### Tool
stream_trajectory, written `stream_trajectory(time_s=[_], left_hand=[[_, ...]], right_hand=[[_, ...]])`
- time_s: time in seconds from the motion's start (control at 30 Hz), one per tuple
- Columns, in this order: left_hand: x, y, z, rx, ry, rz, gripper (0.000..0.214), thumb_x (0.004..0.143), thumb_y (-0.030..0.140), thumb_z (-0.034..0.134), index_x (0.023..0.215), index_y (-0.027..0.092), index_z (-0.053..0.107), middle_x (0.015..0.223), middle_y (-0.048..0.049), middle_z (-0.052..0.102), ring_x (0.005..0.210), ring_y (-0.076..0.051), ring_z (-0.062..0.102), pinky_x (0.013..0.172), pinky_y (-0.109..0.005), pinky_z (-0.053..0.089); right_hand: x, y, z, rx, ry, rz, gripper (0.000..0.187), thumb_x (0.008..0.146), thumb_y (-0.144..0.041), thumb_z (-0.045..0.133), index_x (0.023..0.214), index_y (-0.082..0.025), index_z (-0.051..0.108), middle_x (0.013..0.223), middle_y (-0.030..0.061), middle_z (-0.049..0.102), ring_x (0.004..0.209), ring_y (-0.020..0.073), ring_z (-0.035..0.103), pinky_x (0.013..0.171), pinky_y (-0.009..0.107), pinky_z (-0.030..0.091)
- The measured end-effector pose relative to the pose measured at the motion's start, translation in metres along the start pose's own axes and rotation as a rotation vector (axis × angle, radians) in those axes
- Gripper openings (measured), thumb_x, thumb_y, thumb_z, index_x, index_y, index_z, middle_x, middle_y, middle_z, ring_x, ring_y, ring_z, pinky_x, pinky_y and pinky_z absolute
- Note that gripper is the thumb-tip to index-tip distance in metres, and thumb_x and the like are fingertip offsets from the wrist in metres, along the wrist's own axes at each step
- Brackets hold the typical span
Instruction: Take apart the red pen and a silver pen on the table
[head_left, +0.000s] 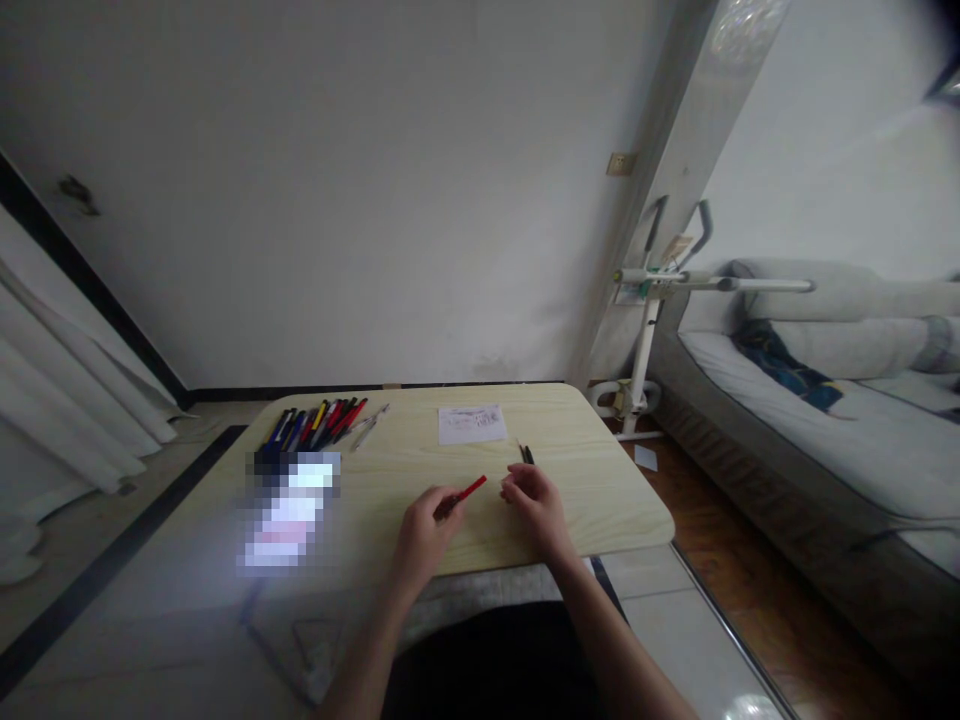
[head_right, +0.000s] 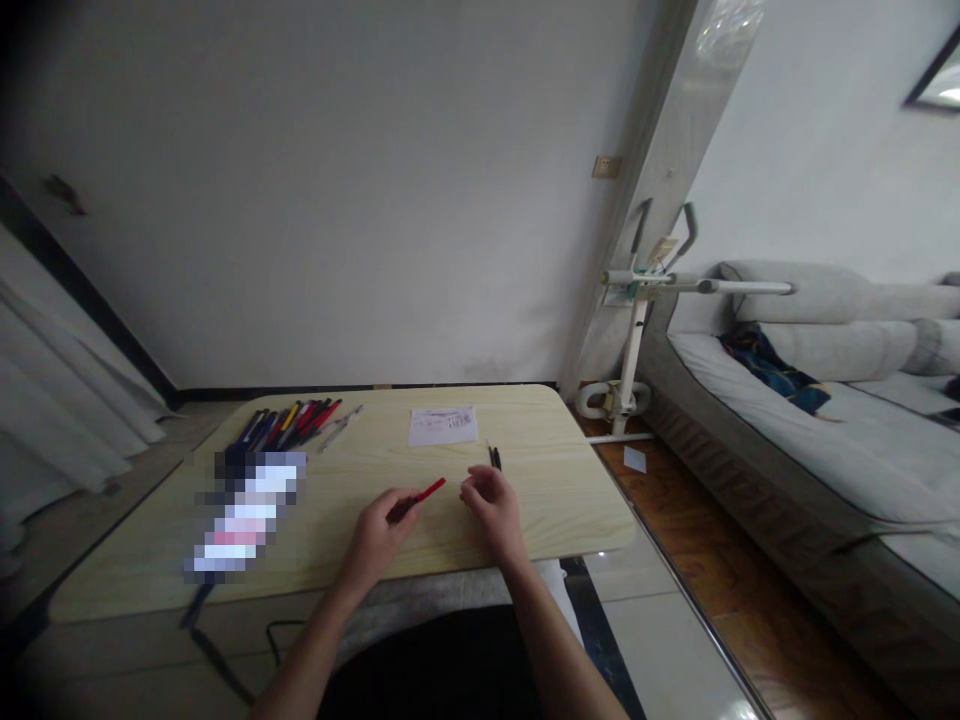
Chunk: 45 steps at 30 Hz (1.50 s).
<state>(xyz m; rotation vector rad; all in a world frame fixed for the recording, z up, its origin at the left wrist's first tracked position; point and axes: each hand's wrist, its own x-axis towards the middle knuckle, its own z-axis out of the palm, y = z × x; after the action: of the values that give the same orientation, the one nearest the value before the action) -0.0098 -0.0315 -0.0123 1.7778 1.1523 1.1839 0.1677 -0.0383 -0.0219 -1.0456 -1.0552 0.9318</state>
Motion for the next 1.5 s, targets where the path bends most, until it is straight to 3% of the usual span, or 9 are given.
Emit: stream_trajectory(time_s=[0.47,0.8,1.23,1.5], left_hand=[[-0.0016,0.0082,-0.0036,0.103,-0.056,0.084,0.019,0.080,0.025,0.049,0.090,0.018,0.064,0.083,-0.0056,0.063,0.078,-0.017,0.059,0.073,-0.030,0.048],[-0.0014,0.0077,-0.0042,0.116,-0.065,0.099,0.018,0.078,0.024,0.051,0.089,0.019,0.065,0.085,-0.0058,0.064,0.078,-0.017,0.060,0.072,-0.029,0.048],[-0.0026,0.0043,-0.0026,0.106,-0.041,0.078,0.019,0.081,0.025,0.048,0.091,0.019,0.063,0.088,-0.0052,0.065,0.082,-0.017,0.060,0.076,-0.029,0.048],[-0.0022,0.0072,-0.0044,0.118,-0.053,0.104,0.020,0.081,0.022,0.048,0.093,0.020,0.064,0.090,-0.0056,0.064,0.084,-0.017,0.059,0.076,-0.028,0.047]], right_hand=[[-0.0045,-0.0013,-0.0035,-0.075,-0.007,-0.023,0.017,0.067,-0.029,0.064,0.080,-0.019,0.057,0.073,0.0019,0.061,0.067,0.0157,0.058,0.062,0.027,0.047],[-0.0087,-0.0012,-0.0005,-0.312,-0.061,-0.076,0.008,0.070,-0.024,0.059,0.075,-0.018,0.061,0.069,0.0021,0.063,0.063,0.0161,0.058,0.059,0.026,0.045],[-0.0083,0.0006,-0.0016,-0.225,-0.037,-0.021,0.017,0.071,-0.031,0.060,0.079,-0.018,0.066,0.079,0.0056,0.067,0.072,0.0196,0.063,0.064,0.031,0.051],[-0.0100,-0.0054,-0.0007,-0.247,-0.093,-0.020,0.015,0.073,-0.029,0.058,0.079,-0.018,0.066,0.077,0.0048,0.067,0.069,0.0183,0.062,0.063,0.029,0.050]])
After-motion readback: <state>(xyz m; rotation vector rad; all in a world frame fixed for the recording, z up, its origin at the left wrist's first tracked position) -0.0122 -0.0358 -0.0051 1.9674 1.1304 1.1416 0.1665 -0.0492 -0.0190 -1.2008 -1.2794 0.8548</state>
